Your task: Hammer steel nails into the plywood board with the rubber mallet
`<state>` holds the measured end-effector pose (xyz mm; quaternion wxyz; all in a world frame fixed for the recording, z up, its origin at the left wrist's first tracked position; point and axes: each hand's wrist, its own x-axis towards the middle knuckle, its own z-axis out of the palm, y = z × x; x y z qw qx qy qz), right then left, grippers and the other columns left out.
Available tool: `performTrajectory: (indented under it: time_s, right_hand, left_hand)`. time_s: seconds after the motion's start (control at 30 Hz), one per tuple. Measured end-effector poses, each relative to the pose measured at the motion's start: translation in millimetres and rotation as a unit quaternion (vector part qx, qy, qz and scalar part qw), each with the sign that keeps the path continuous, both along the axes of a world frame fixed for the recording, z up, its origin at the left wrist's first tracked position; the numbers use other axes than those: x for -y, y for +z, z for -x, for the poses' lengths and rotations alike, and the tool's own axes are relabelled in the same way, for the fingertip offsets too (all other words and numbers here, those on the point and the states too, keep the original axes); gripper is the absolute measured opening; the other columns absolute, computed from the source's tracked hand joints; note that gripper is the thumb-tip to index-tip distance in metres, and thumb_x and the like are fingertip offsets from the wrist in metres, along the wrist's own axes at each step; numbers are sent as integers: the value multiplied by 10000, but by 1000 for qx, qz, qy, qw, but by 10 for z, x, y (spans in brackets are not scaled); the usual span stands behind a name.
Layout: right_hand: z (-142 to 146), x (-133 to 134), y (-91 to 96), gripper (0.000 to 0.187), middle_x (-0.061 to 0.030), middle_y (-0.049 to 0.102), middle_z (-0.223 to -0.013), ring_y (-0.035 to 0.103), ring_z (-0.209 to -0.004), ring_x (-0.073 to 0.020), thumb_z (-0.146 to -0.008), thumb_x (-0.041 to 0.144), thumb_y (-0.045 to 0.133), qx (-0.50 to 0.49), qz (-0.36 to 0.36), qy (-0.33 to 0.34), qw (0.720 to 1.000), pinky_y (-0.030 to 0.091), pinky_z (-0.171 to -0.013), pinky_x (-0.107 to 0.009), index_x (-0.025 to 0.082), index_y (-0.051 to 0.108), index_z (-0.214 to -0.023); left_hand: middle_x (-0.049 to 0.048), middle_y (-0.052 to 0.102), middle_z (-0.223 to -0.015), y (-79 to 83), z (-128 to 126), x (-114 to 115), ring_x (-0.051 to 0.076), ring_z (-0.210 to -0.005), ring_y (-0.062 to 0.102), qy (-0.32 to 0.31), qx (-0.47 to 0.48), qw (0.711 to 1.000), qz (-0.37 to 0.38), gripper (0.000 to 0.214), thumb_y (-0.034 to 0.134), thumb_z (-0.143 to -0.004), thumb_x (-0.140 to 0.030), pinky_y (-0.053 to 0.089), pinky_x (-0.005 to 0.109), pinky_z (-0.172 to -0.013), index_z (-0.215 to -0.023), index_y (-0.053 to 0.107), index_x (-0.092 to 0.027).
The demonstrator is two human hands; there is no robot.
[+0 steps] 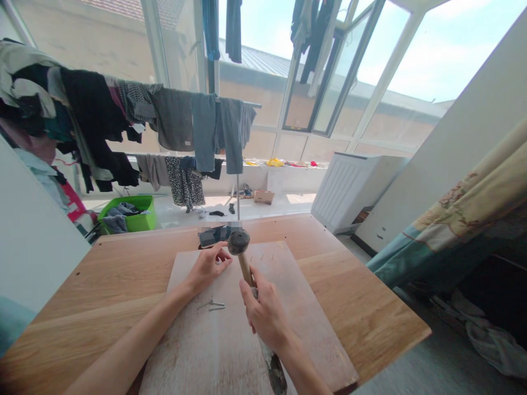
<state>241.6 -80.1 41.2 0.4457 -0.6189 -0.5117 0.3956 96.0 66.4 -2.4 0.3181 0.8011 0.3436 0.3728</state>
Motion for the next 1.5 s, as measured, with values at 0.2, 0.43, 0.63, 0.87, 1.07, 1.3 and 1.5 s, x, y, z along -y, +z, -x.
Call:
performTrajectory:
  time_s: [0.2, 0.43, 0.63, 0.87, 1.07, 1.3, 1.5]
  right_hand:
    - [-1, 44, -89, 314, 118, 428, -541, 382, -300, -55, -931, 443, 481, 0, 22, 6, 1000, 326, -254, -142, 179, 570, -1075]
    - [-158, 427, -137, 401, 106, 441, -589, 376, -331, -47, -909, 532, 522, -58, 73, -7, 996, 316, -264, -138, 177, 556, -1090]
    - [-212, 559, -432, 617, 107, 442, -544, 396, -348, -76, -909, 551, 524, -43, 107, -27, 993, 347, -286, -158, 134, 471, -1360]
    - [-169, 533, -374, 610, 114, 418, -497, 373, -333, -82, -899, 573, 526, -51, 108, -18, 993, 332, -267, -162, 133, 503, -1321]
    - [-179, 523, -392, 558, 112, 426, -505, 391, -330, -85, -910, 550, 517, -41, 98, -20, 994, 341, -270, -164, 145, 510, -1294]
    - [-184, 522, -422, 523, 103, 456, -531, 397, -338, -77, -908, 554, 523, -37, 102, -21, 994, 326, -283, -156, 157, 534, -1249]
    - [-185, 529, -431, 546, 117, 432, -475, 385, -337, -84, -916, 546, 502, -35, 96, -19, 995, 336, -296, -156, 145, 510, -1287]
  left_hand:
    - [-5, 744, -837, 14, 10, 7, 150, -717, 658, -8, -2, 1000, 23, 348, 607, -802, -134, 519, 268, -722, -1143, 609, -202]
    - [18, 685, -873, 10, 19, 4, 146, -715, 613, -19, -20, 999, 40, 280, 598, -796, -196, 502, 274, -704, -1075, 589, -178]
    - [23, 570, -934, 386, 231, 106, 182, -829, 574, -101, -251, 963, 19, 144, 627, -695, -223, 469, 280, -730, -835, 614, -193]
    - [32, 601, -983, 708, 248, 433, 201, -817, 606, -184, -413, 891, 43, 118, 710, -640, -231, 444, 283, -674, -749, 673, -207]
    - [20, 651, -858, 622, 189, 409, 181, -748, 593, -200, -358, 912, 23, 84, 697, -625, -171, 425, 266, -630, -673, 631, -189]
    - [-13, 685, -784, 329, 365, -42, 147, -722, 627, -54, -52, 995, 59, 206, 598, -797, -249, 476, 247, -682, -990, 659, -210]
    - [17, 706, -830, 128, 343, -102, 149, -725, 628, 6, 5, 998, 64, 165, 608, -830, -323, 493, 247, -675, -923, 672, -202]
